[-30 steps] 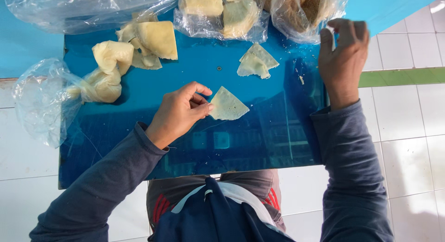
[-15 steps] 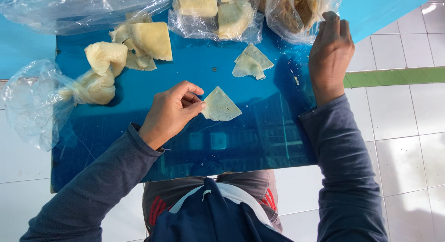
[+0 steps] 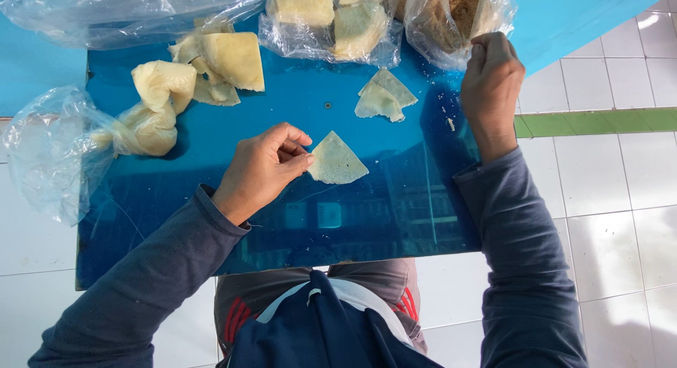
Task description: The person sits with a blue board on their lap and folds triangular pastry wrappers around a brown filling taken from a plastic bag, pinching the edges closed by hand. Finished folded pastries are set aside in a pile while more wrappers are filled and folded one at a time.
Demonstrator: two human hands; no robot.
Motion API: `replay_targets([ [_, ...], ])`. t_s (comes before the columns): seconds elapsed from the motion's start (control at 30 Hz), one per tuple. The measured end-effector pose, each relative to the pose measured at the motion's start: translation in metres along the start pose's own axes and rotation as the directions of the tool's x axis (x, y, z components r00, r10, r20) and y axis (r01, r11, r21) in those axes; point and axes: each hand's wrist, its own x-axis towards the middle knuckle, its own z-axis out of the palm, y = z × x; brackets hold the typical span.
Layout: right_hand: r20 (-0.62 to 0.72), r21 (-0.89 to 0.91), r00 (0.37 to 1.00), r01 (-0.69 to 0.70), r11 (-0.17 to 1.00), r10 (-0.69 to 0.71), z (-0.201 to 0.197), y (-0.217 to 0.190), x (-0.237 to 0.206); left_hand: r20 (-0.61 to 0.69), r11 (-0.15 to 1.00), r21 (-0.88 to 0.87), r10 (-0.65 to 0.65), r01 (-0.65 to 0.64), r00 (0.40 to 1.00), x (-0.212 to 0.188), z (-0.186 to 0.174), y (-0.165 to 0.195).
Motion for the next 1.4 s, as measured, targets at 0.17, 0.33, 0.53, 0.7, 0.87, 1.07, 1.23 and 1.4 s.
replay_targets([
  [0.17, 0.024, 0.212, 0.978, -0.207, 0.955, 0.207, -0.006, 0.013, 0.001, -0.005, 0.999, -0.046, -0.012, 0.012, 1.0, -0.001, 0.001, 0.0],
  [0.33, -0.022, 0.322, 0.98, -0.182, 0.929, 0.2, -0.014, 0.03, 0.004, -0.001, 0.999, -0.044, -0.016, 0.016, 1.0, 0.0, -0.001, 0.002],
  [0.53, 0.109, 0.619, 0.933, -0.334, 0.711, 0.343, -0.032, 0.012, -0.001, 0.026, 0.994, -0.093, -0.053, 0.055, 0.998, -0.002, -0.002, 0.004],
  [0.7, 0.343, 0.596, 0.871, -0.491, 0.636, 0.352, -0.042, -0.058, -0.017, 0.02, 0.995, -0.086, -0.044, 0.046, 0.999, -0.003, -0.003, 0.003],
  [0.87, 0.619, 0.439, 0.774, -0.482, 0.758, 0.134, -0.042, -0.111, -0.039, 0.009, 0.995, -0.092, -0.044, 0.045, 0.999, -0.001, -0.004, -0.001],
  [1.07, 0.657, 0.441, 0.753, -0.346, 0.828, -0.035, -0.029, -0.127, -0.056, -0.003, 0.996, -0.087, -0.031, 0.03, 1.0, -0.002, -0.006, -0.004],
  [1.23, 0.449, 0.292, 0.825, 0.229, 0.929, -0.344, -0.033, -0.128, -0.065, 0.002, 0.996, -0.085, -0.032, 0.032, 0.999, -0.001, -0.005, -0.006],
  [1.4, 0.405, 0.064, 0.76, 0.531, 0.845, -0.509, -0.04, -0.125, -0.07, -0.008, 0.998, -0.055, 0.016, -0.016, 1.0, -0.002, -0.006, -0.007],
])
